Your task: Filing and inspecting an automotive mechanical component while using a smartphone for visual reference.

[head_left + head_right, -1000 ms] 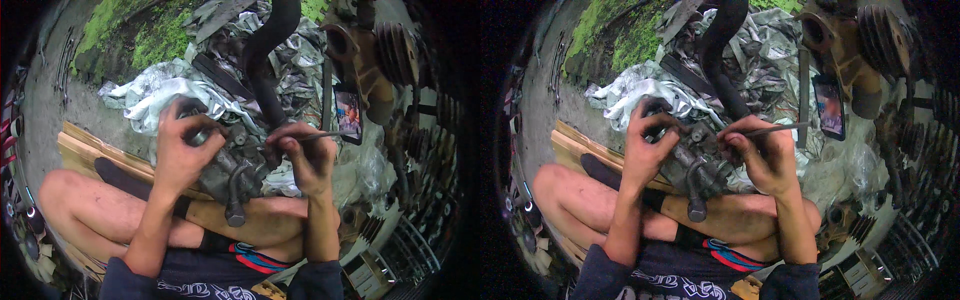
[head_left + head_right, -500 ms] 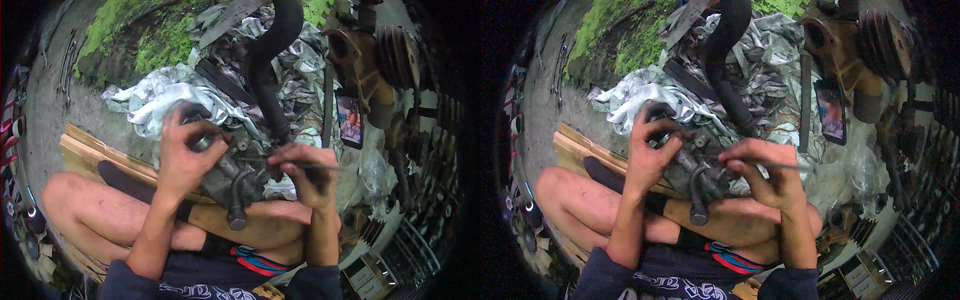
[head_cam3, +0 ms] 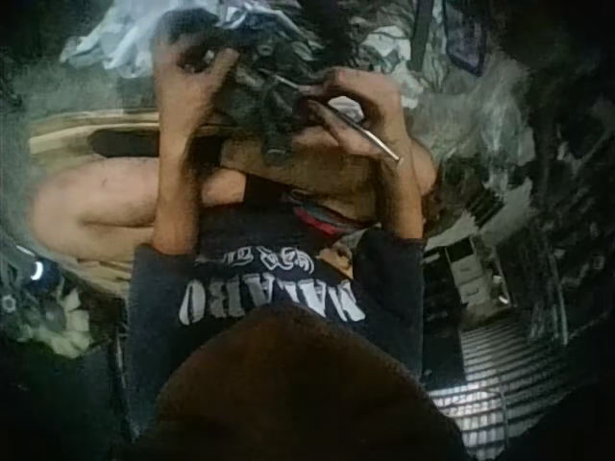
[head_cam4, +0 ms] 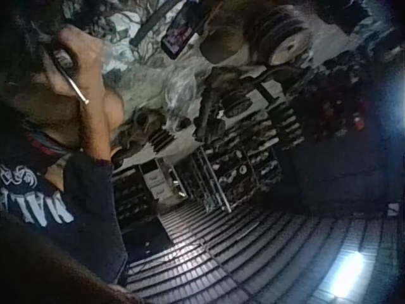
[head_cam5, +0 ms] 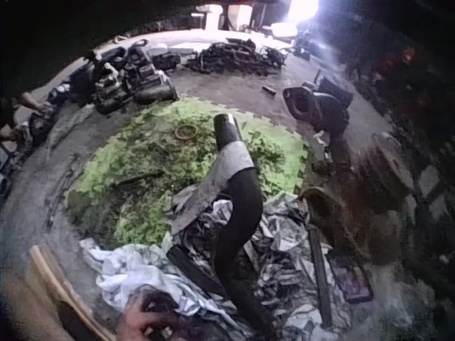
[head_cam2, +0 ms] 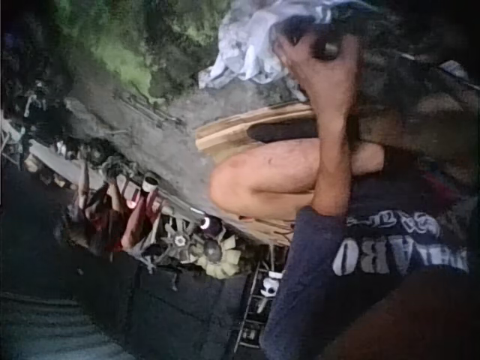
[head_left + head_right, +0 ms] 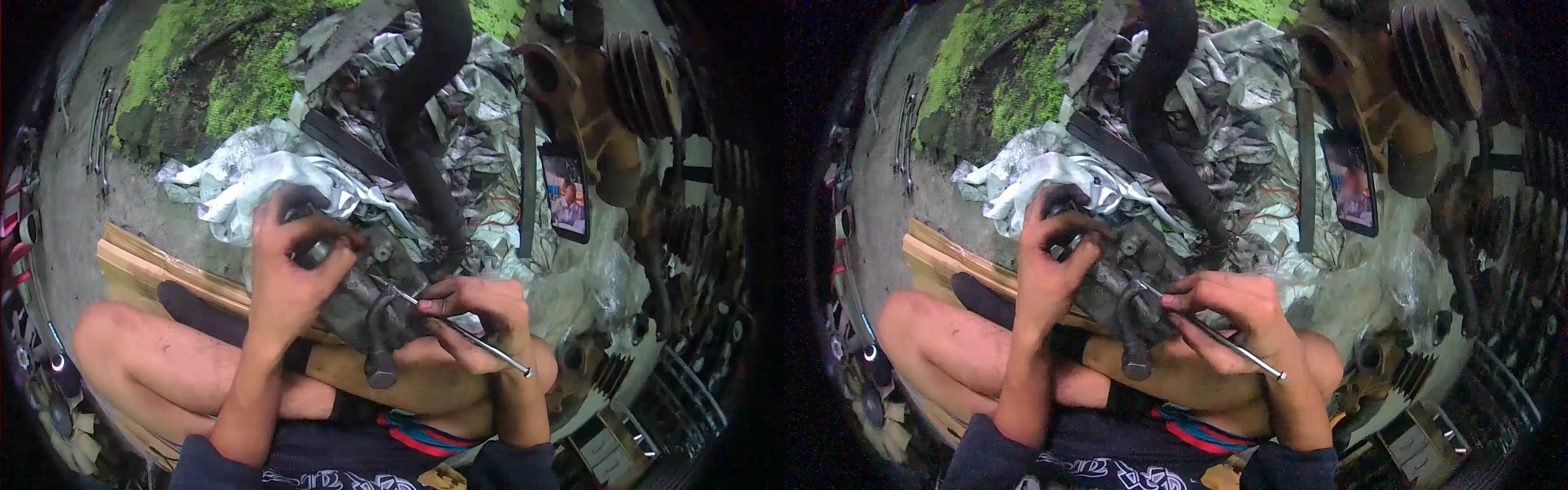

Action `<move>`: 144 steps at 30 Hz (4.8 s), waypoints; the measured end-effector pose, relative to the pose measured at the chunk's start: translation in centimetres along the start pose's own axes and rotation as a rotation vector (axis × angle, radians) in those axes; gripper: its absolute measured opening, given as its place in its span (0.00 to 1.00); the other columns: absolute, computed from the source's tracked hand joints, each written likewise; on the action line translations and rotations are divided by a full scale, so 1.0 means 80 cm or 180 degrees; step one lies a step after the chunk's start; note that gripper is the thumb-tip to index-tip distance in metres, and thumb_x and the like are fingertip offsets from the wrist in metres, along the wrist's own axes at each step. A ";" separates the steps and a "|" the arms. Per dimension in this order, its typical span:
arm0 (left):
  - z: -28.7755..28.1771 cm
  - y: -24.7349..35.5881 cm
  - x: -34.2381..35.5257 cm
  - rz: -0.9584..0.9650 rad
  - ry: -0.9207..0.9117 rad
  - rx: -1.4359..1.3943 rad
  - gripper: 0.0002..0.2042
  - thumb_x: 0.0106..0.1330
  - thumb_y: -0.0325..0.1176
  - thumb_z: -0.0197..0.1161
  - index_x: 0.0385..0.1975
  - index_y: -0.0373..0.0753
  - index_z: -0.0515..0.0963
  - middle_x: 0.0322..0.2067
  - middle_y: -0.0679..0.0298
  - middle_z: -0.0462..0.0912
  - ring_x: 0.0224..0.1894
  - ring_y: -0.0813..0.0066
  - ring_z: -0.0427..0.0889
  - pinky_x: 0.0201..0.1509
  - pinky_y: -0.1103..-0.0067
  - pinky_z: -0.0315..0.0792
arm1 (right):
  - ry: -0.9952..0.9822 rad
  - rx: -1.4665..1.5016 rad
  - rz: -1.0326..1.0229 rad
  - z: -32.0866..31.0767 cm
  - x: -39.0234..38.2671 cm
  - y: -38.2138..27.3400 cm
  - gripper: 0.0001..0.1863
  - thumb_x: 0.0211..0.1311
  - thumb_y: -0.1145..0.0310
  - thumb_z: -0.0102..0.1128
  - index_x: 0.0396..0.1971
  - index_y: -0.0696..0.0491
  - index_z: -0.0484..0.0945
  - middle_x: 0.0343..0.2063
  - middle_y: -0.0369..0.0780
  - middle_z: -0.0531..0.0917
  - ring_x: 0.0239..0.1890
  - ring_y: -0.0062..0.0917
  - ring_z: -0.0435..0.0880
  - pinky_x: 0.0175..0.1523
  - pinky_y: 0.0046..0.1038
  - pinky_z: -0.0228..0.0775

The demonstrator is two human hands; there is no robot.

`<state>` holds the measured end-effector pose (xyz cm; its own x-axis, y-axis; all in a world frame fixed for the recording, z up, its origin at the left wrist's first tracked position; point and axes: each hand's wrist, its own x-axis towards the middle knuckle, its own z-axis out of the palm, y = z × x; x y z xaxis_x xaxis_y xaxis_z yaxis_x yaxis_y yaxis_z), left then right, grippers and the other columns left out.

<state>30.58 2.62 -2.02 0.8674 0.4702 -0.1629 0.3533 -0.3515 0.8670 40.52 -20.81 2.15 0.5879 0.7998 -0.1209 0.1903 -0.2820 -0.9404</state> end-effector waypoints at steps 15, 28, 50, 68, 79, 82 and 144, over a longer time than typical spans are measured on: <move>0.000 0.000 -0.001 -0.0182 -0.0070 -0.0090 0.07 0.49 0.29 0.70 0.29 0.39 0.88 0.45 0.54 0.79 0.55 0.55 0.74 0.60 0.67 0.68 | -0.0318 0.0016 0.0068 -0.008 0.011 -0.014 0.14 0.49 0.77 0.69 0.39 0.58 0.84 0.29 0.46 0.82 0.33 0.43 0.85 0.37 0.34 0.76; 0.001 -0.010 -0.001 0.0065 -0.0060 0.0027 0.08 0.52 0.30 0.68 0.30 0.36 0.88 0.45 0.54 0.79 0.54 0.58 0.75 0.63 0.69 0.67 | -0.0563 0.0230 -0.0009 -0.020 0.009 -0.006 0.09 0.54 0.80 0.66 0.36 0.60 0.82 0.30 0.48 0.84 0.37 0.41 0.88 0.41 0.34 0.78; -0.003 0.009 0.005 -0.0050 -0.0369 0.0025 0.06 0.53 0.26 0.68 0.30 0.33 0.83 0.38 0.59 0.78 0.45 0.65 0.77 0.53 0.74 0.70 | -0.0268 -0.0470 0.0249 -0.028 -0.004 -0.002 0.12 0.38 0.79 0.71 0.29 0.56 0.86 0.30 0.44 0.88 0.30 0.32 0.90 0.36 0.27 0.79; -0.002 0.007 0.001 -0.0158 -0.0430 -0.0454 0.04 0.60 0.24 0.63 0.31 0.29 0.82 0.33 0.64 0.80 0.37 0.77 0.79 0.43 0.81 0.71 | -0.0636 -0.0008 -0.0026 -0.026 0.009 0.017 0.12 0.43 0.73 0.69 0.32 0.56 0.81 0.26 0.45 0.82 0.32 0.42 0.85 0.36 0.32 0.77; -0.003 0.007 0.003 -0.0209 -0.0403 -0.0391 0.05 0.59 0.25 0.64 0.31 0.30 0.83 0.33 0.62 0.80 0.38 0.75 0.79 0.44 0.80 0.72 | -0.0681 -0.0092 -0.0004 -0.028 0.008 0.015 0.12 0.46 0.77 0.68 0.35 0.58 0.82 0.27 0.43 0.84 0.34 0.37 0.88 0.41 0.31 0.79; -0.001 0.004 0.005 -0.0154 -0.0378 -0.0392 0.05 0.58 0.25 0.64 0.30 0.30 0.83 0.34 0.62 0.80 0.39 0.73 0.80 0.45 0.79 0.72 | -0.0160 0.0046 0.0172 -0.018 0.003 0.022 0.13 0.46 0.77 0.68 0.35 0.57 0.83 0.28 0.43 0.85 0.35 0.38 0.88 0.42 0.31 0.79; -0.002 -0.035 0.015 0.0397 -0.0135 0.0140 0.14 0.53 0.40 0.69 0.32 0.34 0.86 0.37 0.50 0.83 0.46 0.49 0.78 0.55 0.62 0.70 | 0.1727 -0.2944 0.2040 -0.032 0.000 0.096 0.21 0.60 0.67 0.66 0.50 0.60 0.72 0.47 0.54 0.79 0.48 0.52 0.81 0.47 0.49 0.77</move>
<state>30.57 4.32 -4.55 0.9192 0.3865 -0.0757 0.2562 -0.4407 0.8603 44.02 -24.35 -4.28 0.9852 0.1216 -0.1208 0.1018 -0.9822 -0.1581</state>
